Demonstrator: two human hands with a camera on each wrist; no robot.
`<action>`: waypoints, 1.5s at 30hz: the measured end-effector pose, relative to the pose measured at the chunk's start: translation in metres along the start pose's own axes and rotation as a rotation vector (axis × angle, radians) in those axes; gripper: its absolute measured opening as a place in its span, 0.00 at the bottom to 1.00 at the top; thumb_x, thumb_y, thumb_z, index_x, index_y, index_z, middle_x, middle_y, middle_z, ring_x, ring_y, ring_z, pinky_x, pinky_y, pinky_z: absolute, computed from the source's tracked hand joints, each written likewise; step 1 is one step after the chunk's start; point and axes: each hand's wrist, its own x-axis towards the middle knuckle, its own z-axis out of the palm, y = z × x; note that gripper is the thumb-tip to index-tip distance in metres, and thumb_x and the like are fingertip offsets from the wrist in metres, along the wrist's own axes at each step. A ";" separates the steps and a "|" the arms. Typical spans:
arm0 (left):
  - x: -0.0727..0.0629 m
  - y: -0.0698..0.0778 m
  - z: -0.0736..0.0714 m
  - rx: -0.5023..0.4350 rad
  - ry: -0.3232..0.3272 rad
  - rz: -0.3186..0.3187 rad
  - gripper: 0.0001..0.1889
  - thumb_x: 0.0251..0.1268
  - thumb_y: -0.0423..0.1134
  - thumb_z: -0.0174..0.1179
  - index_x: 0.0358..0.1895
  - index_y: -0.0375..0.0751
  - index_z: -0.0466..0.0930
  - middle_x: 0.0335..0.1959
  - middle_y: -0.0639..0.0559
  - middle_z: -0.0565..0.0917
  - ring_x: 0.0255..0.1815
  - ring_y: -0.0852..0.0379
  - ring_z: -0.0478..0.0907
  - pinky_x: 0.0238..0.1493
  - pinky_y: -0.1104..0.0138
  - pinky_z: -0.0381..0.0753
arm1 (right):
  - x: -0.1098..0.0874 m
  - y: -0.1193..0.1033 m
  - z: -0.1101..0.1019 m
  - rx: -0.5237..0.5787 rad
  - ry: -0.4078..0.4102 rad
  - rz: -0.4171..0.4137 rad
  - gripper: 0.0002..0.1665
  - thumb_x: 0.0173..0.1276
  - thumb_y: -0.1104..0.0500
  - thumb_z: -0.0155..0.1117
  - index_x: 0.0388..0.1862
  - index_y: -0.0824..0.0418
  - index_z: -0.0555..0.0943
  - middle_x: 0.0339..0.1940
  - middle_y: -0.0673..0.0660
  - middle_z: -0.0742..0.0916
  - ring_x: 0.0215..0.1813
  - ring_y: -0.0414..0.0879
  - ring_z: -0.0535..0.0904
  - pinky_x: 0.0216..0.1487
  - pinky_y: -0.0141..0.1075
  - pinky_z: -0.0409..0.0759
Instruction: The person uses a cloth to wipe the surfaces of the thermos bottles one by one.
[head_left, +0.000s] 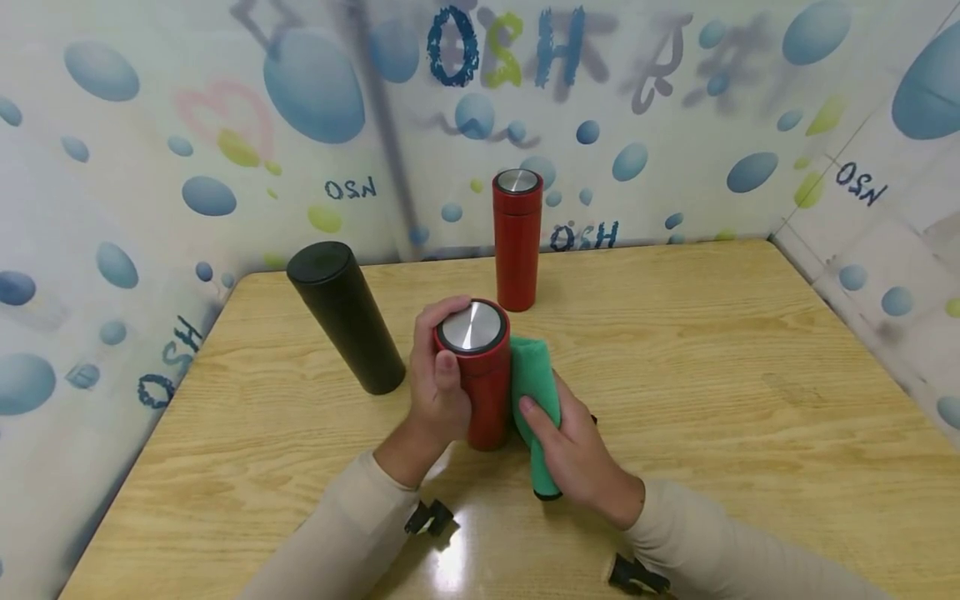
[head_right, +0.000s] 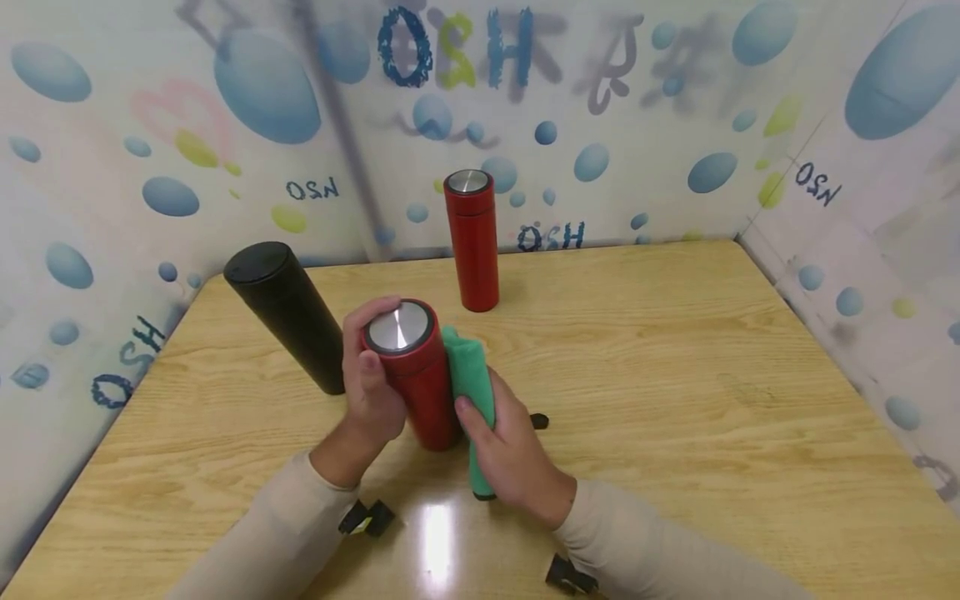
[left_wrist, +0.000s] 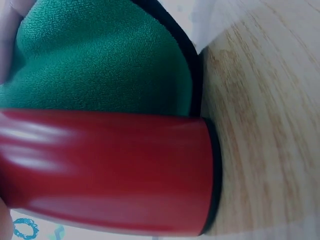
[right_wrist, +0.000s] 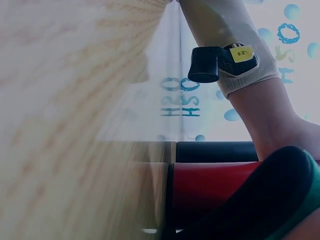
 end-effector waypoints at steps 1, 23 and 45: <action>0.000 0.000 0.000 0.001 0.001 0.000 0.40 0.75 0.66 0.39 0.58 0.23 0.65 0.45 0.30 0.77 0.50 0.51 0.79 0.55 0.64 0.80 | 0.000 0.000 0.000 0.001 -0.004 0.001 0.29 0.80 0.61 0.49 0.76 0.62 0.60 0.67 0.62 0.78 0.65 0.52 0.75 0.65 0.38 0.76; -0.001 -0.003 -0.001 -0.003 -0.025 -0.001 0.41 0.76 0.66 0.38 0.59 0.22 0.62 0.46 0.29 0.77 0.51 0.53 0.78 0.57 0.65 0.79 | 0.002 0.004 0.000 -0.005 -0.029 0.012 0.32 0.79 0.61 0.50 0.78 0.59 0.58 0.72 0.60 0.75 0.71 0.52 0.72 0.69 0.51 0.72; -0.003 -0.005 -0.002 -0.011 -0.032 0.010 0.41 0.76 0.65 0.38 0.59 0.21 0.60 0.46 0.28 0.77 0.52 0.55 0.78 0.58 0.66 0.79 | 0.003 0.005 0.001 -0.017 -0.043 -0.009 0.36 0.73 0.66 0.55 0.77 0.59 0.58 0.71 0.59 0.75 0.70 0.52 0.73 0.69 0.47 0.74</action>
